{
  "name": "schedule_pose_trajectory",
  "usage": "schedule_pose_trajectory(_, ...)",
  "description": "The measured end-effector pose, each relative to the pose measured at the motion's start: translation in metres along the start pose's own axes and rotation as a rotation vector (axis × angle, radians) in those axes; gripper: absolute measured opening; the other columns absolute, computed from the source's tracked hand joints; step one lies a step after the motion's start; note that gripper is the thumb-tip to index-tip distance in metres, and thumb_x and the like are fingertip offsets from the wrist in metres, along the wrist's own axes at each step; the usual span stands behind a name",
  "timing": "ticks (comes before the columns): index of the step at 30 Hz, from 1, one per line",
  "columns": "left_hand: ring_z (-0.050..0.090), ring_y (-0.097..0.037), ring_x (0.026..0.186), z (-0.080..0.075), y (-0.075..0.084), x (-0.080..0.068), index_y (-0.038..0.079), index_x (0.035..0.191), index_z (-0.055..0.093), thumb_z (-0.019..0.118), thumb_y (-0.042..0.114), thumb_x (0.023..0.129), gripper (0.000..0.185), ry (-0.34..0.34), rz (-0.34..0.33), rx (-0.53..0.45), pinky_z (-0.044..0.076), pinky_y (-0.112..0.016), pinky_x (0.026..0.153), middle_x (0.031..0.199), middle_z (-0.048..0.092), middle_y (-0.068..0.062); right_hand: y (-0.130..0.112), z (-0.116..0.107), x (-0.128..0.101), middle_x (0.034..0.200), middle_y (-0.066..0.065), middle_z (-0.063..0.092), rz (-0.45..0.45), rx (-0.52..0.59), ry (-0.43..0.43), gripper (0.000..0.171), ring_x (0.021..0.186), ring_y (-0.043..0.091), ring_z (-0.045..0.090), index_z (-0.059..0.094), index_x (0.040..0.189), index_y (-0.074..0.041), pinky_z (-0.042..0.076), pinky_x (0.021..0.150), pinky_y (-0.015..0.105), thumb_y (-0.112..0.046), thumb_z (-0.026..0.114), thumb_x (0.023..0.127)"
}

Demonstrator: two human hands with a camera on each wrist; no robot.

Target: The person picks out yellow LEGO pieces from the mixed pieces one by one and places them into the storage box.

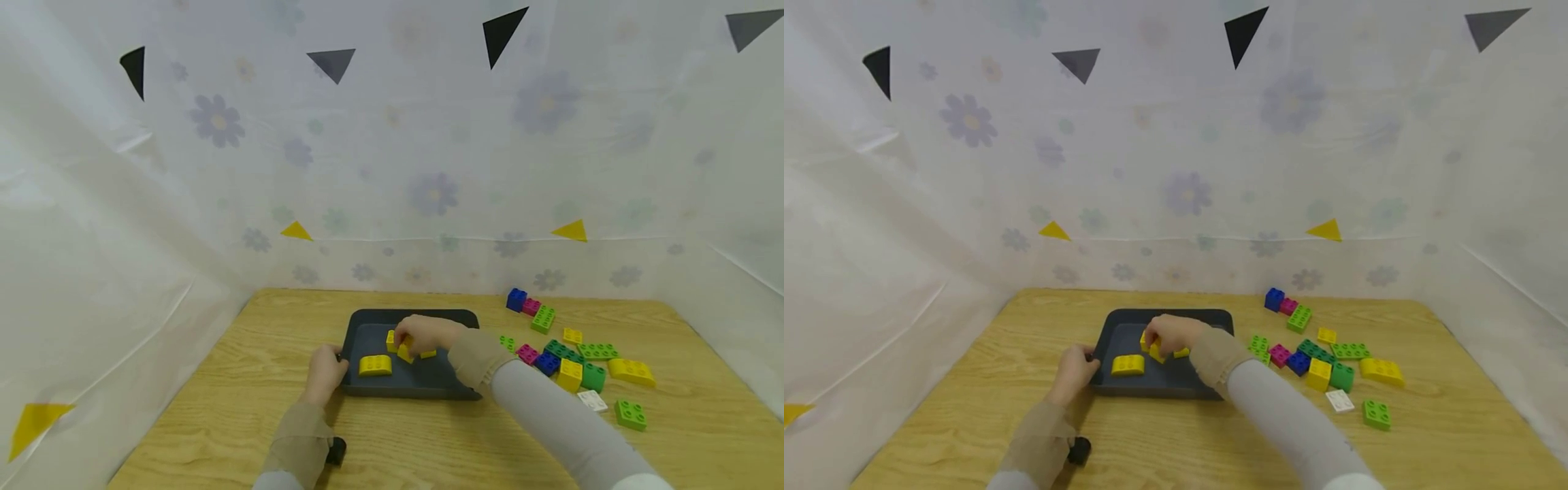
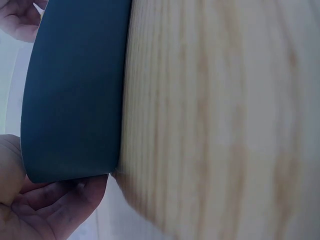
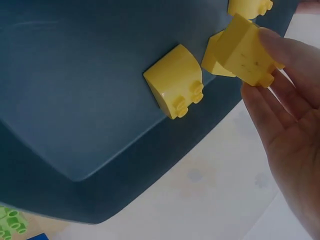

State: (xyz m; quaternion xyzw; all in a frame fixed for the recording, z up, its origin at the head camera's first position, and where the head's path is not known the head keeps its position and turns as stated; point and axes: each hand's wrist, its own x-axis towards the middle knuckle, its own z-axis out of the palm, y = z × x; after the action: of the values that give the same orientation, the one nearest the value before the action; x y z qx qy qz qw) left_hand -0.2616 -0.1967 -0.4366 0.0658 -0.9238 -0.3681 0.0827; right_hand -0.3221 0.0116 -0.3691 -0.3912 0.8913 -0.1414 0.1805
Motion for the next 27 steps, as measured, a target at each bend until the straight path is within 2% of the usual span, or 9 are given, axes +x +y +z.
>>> schedule_pose_trajectory(6, 0.06, -0.022, 0.069, 0.0, 0.001, -0.001, -0.013, 0.097, 0.065, 0.056, -0.006, 0.075, 0.025, 0.028, 0.028, 0.002, 0.05, -0.03, 0.056, 0.09, 0.065, -0.024, 0.003, 0.01, 0.008, 0.101, 0.0, 0.06, 0.031, 0.002, -0.046, 0.029, 0.092, 0.016, 0.054, 0.065, 0.106, -0.008, 0.047, 0.078, 0.026, 0.003, 0.065, 0.079)
schedule_pose_trajectory(14, 0.06, -0.023, 0.069, 0.002, 0.0, -0.002, -0.014, 0.097, 0.065, 0.056, -0.007, 0.074, 0.026, 0.026, 0.032, -0.009, 0.05, -0.03, 0.056, 0.089, 0.065, -0.025, 0.004, 0.019, 0.013, 0.092, -0.003, 0.059, 0.052, -0.015, -0.088, 0.026, 0.078, 0.012, 0.05, 0.067, 0.099, -0.01, 0.046, 0.068, 0.023, 0.004, 0.066, 0.077)
schedule_pose_trajectory(27, 0.062, -0.027, 0.077, 0.002, -0.002, -0.001, -0.015, 0.102, 0.062, 0.056, -0.006, 0.077, 0.028, 0.009, 0.004, -0.014, 0.052, -0.033, 0.061, 0.096, 0.063, -0.028, -0.001, 0.021, 0.014, 0.095, -0.003, 0.06, 0.071, -0.066, -0.096, 0.024, 0.079, 0.01, 0.05, 0.066, 0.098, -0.012, 0.046, 0.069, 0.023, 0.001, 0.066, 0.078)
